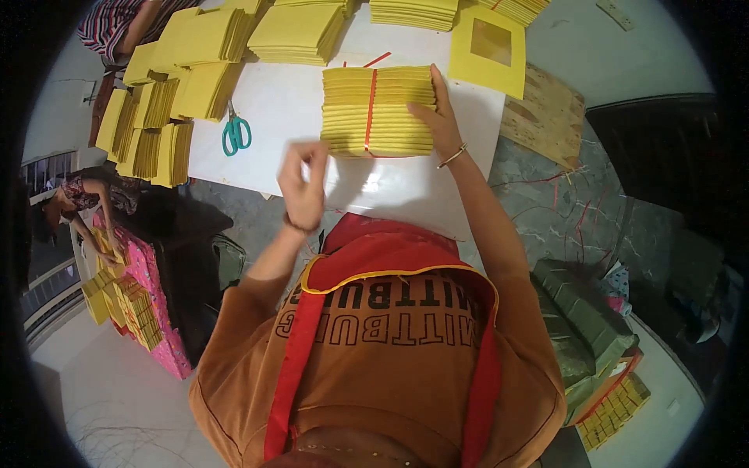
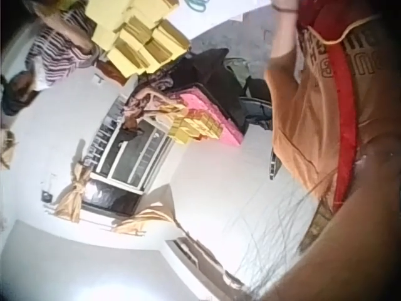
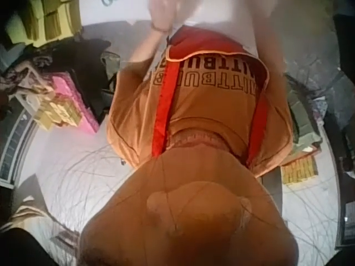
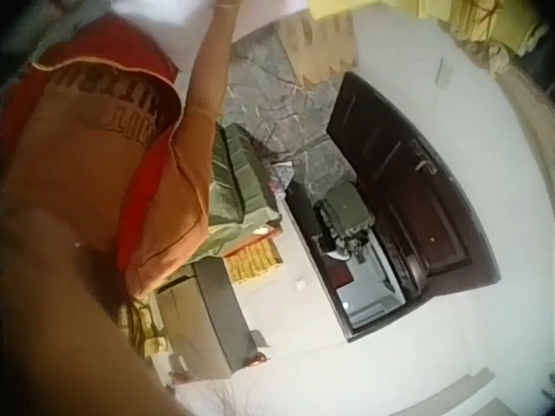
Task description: Bundling and tying stacks of yellow paper sheets using red string.
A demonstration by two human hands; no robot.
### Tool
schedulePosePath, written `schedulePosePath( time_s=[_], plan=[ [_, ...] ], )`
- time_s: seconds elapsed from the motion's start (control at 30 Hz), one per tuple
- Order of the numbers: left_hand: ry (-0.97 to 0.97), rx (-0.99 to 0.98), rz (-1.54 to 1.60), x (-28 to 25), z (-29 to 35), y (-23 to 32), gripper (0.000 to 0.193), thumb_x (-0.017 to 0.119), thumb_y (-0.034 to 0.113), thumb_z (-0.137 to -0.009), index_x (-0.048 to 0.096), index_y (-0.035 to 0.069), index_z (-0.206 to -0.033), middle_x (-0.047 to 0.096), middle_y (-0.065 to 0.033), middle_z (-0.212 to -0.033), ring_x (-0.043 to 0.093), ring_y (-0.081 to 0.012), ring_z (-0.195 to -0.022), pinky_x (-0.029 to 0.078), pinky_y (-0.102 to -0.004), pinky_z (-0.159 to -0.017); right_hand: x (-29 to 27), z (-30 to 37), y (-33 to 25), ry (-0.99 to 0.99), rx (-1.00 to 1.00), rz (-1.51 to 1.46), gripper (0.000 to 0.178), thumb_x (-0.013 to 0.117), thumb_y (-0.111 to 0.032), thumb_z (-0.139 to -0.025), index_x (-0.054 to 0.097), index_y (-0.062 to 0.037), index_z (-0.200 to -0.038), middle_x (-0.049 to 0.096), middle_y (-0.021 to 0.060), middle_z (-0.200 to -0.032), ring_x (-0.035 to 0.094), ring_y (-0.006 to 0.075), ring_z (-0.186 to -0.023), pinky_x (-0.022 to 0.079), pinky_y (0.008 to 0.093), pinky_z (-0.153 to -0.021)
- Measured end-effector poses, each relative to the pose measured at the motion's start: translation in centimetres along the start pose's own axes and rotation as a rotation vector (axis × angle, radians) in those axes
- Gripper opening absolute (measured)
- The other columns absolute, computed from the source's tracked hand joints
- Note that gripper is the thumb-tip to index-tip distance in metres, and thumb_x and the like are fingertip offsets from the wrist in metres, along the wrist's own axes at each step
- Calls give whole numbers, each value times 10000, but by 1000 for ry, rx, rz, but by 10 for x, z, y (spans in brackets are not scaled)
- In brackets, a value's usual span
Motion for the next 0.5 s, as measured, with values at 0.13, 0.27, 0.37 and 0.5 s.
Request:
schedulePosePath(
  time_s=[0.13,0.27,0.37,0.5],
  plan=[
    [-87,-301,130,32,35,-20,146,530,41,-780,565,8,-917,553,-79,-770,503,-124,-652,409,-245,-574,1,3,-1,82,-25,-60,687,513,-68,-753,183,-101,-1354,276,75,-1332,307,180,-1194,268,285,-978],
    [-63,-354,110,51,37,-34,190,539,42,-772,559,-9,-953,540,-79,-770,498,-131,-647,417,-257,-565,3,6,-1,114,-26,-45,675,520,-78,-751,205,-104,-1347,292,72,-1318,316,175,-1183,277,284,-972],
    [-2,-362,129,54,38,-33,204,545,43,-770,555,-18,-964,526,-70,-749,488,-126,-639,417,-251,-567,3,7,-1,112,-26,-59,668,522,-82,-755,210,-107,-1344,299,71,-1308,321,178,-1175,285,286,-967],
    [99,-364,180,56,44,-27,198,547,38,-768,559,-16,-958,520,-61,-736,480,-123,-627,409,-243,-556,3,8,-2,120,-93,-8,689,546,-82,-742,195,-59,-1334,312,101,-1282,334,203,-1154,285,294,-964]
  ],
)
Point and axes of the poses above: each hand's wrist, its own z-axis away from the middle knuckle, its own x-axis out of the palm, y = z × x, the point moved 6 cm from there along -z, towards the middle knuckle
